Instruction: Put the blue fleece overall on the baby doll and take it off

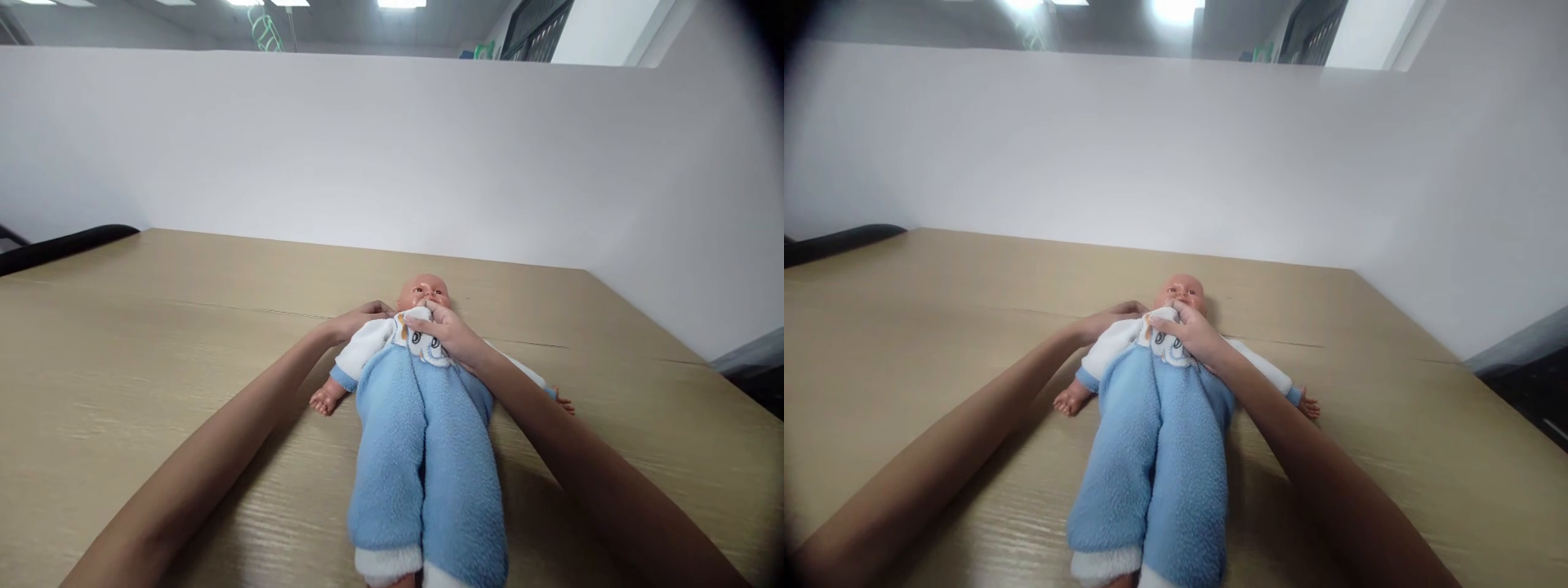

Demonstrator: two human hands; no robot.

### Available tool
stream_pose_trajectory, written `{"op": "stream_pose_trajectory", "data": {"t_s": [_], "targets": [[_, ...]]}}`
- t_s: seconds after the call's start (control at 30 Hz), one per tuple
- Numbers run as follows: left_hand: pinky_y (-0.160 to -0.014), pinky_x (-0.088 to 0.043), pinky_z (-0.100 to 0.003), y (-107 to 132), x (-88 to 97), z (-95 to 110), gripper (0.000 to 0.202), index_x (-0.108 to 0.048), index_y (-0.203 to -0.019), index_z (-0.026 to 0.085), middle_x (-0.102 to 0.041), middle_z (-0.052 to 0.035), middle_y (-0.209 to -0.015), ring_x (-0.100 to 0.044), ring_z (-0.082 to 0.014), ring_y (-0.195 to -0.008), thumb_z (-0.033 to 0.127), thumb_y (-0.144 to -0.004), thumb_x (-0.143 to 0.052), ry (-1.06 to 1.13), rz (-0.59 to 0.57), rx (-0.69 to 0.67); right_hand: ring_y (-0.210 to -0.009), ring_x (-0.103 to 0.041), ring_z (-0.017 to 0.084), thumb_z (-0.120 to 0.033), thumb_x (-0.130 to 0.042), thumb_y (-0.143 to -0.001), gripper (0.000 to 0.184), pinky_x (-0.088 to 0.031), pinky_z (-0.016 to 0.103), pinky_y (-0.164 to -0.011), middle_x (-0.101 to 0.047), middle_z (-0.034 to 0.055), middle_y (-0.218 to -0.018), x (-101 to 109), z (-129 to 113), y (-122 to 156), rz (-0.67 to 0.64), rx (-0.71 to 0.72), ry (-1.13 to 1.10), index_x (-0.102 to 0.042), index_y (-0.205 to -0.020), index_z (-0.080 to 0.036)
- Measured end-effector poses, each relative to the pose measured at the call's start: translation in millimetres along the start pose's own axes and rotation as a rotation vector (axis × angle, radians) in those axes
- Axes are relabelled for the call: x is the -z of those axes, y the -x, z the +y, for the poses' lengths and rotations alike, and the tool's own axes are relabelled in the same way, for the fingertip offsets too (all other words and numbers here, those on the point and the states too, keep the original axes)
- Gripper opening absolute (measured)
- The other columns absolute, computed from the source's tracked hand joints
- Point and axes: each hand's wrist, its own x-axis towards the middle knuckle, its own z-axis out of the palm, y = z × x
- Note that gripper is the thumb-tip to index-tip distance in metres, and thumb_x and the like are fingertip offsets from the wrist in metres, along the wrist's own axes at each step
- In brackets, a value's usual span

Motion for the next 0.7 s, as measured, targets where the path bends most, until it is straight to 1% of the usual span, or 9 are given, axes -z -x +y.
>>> {"op": "stream_pose_trajectory", "data": {"t_s": [0.07, 0.13, 0.23, 0.3, 0.37, 0.43, 0.57, 0.63, 0.7], "targets": [[-0.08, -0.053, -0.034, -3.5, 11.9, 12.0, 0.033, -0.073, -0.095, 0.018, -0.072, -0.006, -0.098, -0.066, -0.0256, -0.092, 0.048, -0.085, -0.077, -0.081, -0.054, 0.038, -0.081, -0.063, 0.022, -0.055, -0.084, -0.078, 0.04, -0.047, 0.032, -0.072, -0.067, -0.0004, -0.084, 1.1, -7.8, 4.7, 0.11, 0.066, 0.287, -0.059, -0.087, -0.025], [-0.079, -0.051, -0.033, -0.9, 19.9, 18.8, 0.042, -0.071, -0.098, 0.018, -0.072, -0.0069, -0.1, -0.066, -0.0268, -0.093, 0.058, -0.086, -0.073, -0.189, -0.096, 0.076, -0.089, -0.065, 0.025, -0.053, -0.079, -0.084, 0.032, -0.046, 0.035, -0.077, -0.072, 0.0031, -0.093, 4.5, -17.7, 10.6, 0.196, 0.095, 0.57, -0.063, -0.091, -0.025], [-0.078, -0.049, -0.03, 8.5, 25.8, 20.1, 0.058, -0.069, -0.115, 0.021, -0.074, -0.0073, -0.111, -0.067, -0.0274, -0.099, 0.066, -0.08, -0.076, -0.312, -0.155, 0.104, -0.098, -0.068, 0.03, -0.051, -0.076, -0.087, 0.029, -0.045, 0.037, -0.08, -0.077, 0.0079, -0.107, 15.3, -30.0, 17.8, 0.2, 0.043, 0.849, -0.069, -0.095, -0.025], [-0.079, -0.049, -0.028, 12.8, 28.0, 18.4, 0.061, -0.069, -0.122, 0.023, -0.074, -0.0066, -0.118, -0.067, -0.0279, -0.104, 0.065, -0.079, -0.078, -0.336, -0.192, 0.091, -0.093, -0.068, 0.031, -0.054, -0.075, -0.087, 0.03, -0.044, 0.037, -0.076, -0.079, 0.0089, -0.102, 25.6, -33.2, 19.9, 0.17, -0.043, 0.965, -0.071, -0.09, -0.024], [-0.083, -0.049, -0.028, 13.9, 29.6, 17.3, 0.057, -0.07, -0.125, 0.026, -0.074, -0.0058, -0.125, -0.066, -0.0284, -0.11, 0.062, -0.082, -0.076, -0.348, -0.233, 0.061, -0.087, -0.068, 0.03, -0.057, -0.071, -0.088, 0.033, -0.043, 0.037, -0.073, -0.079, 0.0084, -0.094, 36.0, -32.6, 20.5, 0.138, -0.124, 1.023, -0.071, -0.084, -0.024], [-0.088, -0.049, -0.029, 13.0, 30.1, 18.3, 0.053, -0.071, -0.127, 0.027, -0.073, -0.0056, -0.129, -0.066, -0.0285, -0.113, 0.059, -0.085, -0.073, -0.371, -0.269, 0.03, -0.085, -0.068, 0.03, -0.061, -0.065, -0.092, 0.039, -0.042, 0.037, -0.072, -0.078, 0.0074, -0.089, 44.3, -30.1, 20.3, 0.104, -0.155, 1.044, -0.07, -0.079, -0.024], [-0.092, -0.049, -0.031, 11.9, 28.2, 22.5, 0.049, -0.072, -0.127, 0.026, -0.074, -0.0062, -0.129, -0.067, -0.0291, -0.114, 0.053, -0.086, -0.073, -0.377, -0.292, -0.01, -0.078, -0.066, 0.026, -0.061, -0.058, -0.096, 0.045, -0.04, 0.036, -0.068, -0.073, 0.005, -0.078, 53.0, -26.1, 20.4, 0.055, -0.156, 1.068, -0.064, -0.071, -0.024], [-0.093, -0.049, -0.032, 11.9, 27.4, 23.1, 0.047, -0.072, -0.126, 0.026, -0.074, -0.0056, -0.129, -0.066, -0.0293, -0.115, 0.051, -0.086, -0.073, -0.38, -0.297, -0.023, -0.077, -0.065, 0.026, -0.06, -0.057, -0.096, 0.043, -0.041, 0.036, -0.067, -0.073, 0.0043, -0.078, 55.2, -24.4, 22.8, 0.054, -0.146, 1.062, -0.065, -0.073, -0.024], [-0.094, -0.048, -0.032, 11.9, 27.9, 23.0, 0.047, -0.072, -0.125, 0.026, -0.074, -0.0055, -0.129, -0.066, -0.0294, -0.116, 0.051, -0.086, -0.072, -0.413, -0.285, -0.029, -0.081, -0.067, 0.027, -0.06, -0.057, -0.096, 0.042, -0.043, 0.037, -0.07, -0.075, 0.0047, -0.082, 58.4, -21.2, 29.4, 0.067, -0.118, 1.037, -0.067, -0.077, -0.024]]}}
